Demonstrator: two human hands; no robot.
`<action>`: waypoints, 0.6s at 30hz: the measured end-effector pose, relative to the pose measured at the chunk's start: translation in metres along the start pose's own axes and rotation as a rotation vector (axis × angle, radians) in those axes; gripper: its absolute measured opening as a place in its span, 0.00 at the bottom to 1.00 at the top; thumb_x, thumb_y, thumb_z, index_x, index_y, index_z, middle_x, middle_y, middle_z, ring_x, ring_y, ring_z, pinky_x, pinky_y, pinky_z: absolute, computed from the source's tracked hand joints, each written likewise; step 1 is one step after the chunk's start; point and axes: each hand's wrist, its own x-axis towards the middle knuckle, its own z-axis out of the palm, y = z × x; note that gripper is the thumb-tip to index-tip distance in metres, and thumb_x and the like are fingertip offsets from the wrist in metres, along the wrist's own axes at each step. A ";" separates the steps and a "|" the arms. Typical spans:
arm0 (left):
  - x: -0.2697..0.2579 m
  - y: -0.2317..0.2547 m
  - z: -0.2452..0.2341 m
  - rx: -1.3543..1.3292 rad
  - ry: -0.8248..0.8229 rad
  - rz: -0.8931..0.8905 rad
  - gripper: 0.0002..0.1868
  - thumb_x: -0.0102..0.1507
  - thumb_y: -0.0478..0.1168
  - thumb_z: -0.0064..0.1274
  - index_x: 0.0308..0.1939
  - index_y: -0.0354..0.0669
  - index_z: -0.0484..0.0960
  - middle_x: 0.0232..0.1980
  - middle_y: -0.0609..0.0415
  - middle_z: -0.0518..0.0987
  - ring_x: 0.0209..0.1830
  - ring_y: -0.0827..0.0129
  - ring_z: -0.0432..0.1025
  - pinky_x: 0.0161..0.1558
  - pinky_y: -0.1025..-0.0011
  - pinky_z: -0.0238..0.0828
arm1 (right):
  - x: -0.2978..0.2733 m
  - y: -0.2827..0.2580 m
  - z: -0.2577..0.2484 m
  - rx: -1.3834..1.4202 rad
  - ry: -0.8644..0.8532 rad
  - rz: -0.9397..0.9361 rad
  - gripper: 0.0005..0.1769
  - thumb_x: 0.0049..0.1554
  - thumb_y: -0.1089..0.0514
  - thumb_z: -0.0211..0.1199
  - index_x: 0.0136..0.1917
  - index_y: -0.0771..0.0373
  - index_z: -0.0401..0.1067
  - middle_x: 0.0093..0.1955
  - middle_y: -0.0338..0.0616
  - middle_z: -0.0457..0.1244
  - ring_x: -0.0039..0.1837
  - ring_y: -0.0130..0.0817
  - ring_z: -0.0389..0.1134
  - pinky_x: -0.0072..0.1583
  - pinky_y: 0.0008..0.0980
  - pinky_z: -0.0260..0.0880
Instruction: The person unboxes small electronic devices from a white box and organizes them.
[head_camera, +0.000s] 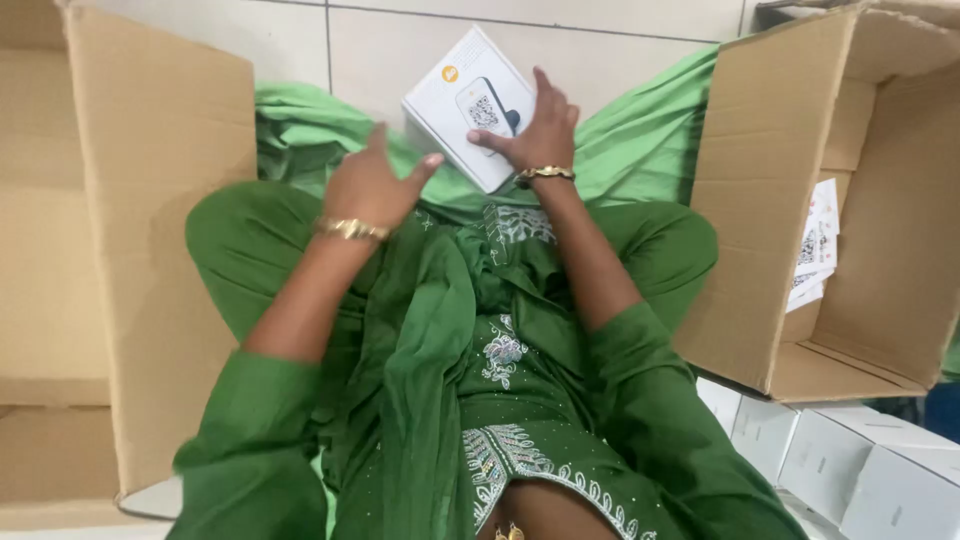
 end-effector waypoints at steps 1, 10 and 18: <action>0.044 -0.013 0.041 -0.005 -0.002 0.010 0.53 0.61 0.72 0.53 0.74 0.33 0.61 0.54 0.30 0.79 0.55 0.38 0.74 0.53 0.50 0.72 | 0.006 0.011 0.011 -0.007 0.008 0.004 0.78 0.25 0.27 0.81 0.80 0.56 0.52 0.76 0.53 0.54 0.76 0.56 0.52 0.74 0.50 0.62; 0.158 -0.033 0.145 -0.372 -0.026 0.270 0.59 0.57 0.59 0.64 0.78 0.33 0.45 0.65 0.34 0.77 0.67 0.44 0.68 0.68 0.57 0.58 | 0.002 0.013 -0.009 1.017 -0.390 0.437 0.52 0.47 0.43 0.68 0.79 0.42 0.46 0.77 0.44 0.53 0.74 0.49 0.55 0.60 0.65 0.64; 0.169 -0.037 0.156 -0.963 0.004 0.034 0.50 0.61 0.50 0.66 0.78 0.46 0.51 0.73 0.38 0.68 0.73 0.53 0.63 0.69 0.62 0.62 | 0.046 0.116 0.108 1.583 -0.296 0.673 0.52 0.55 0.45 0.77 0.82 0.54 0.50 0.83 0.60 0.42 0.78 0.67 0.49 0.71 0.72 0.56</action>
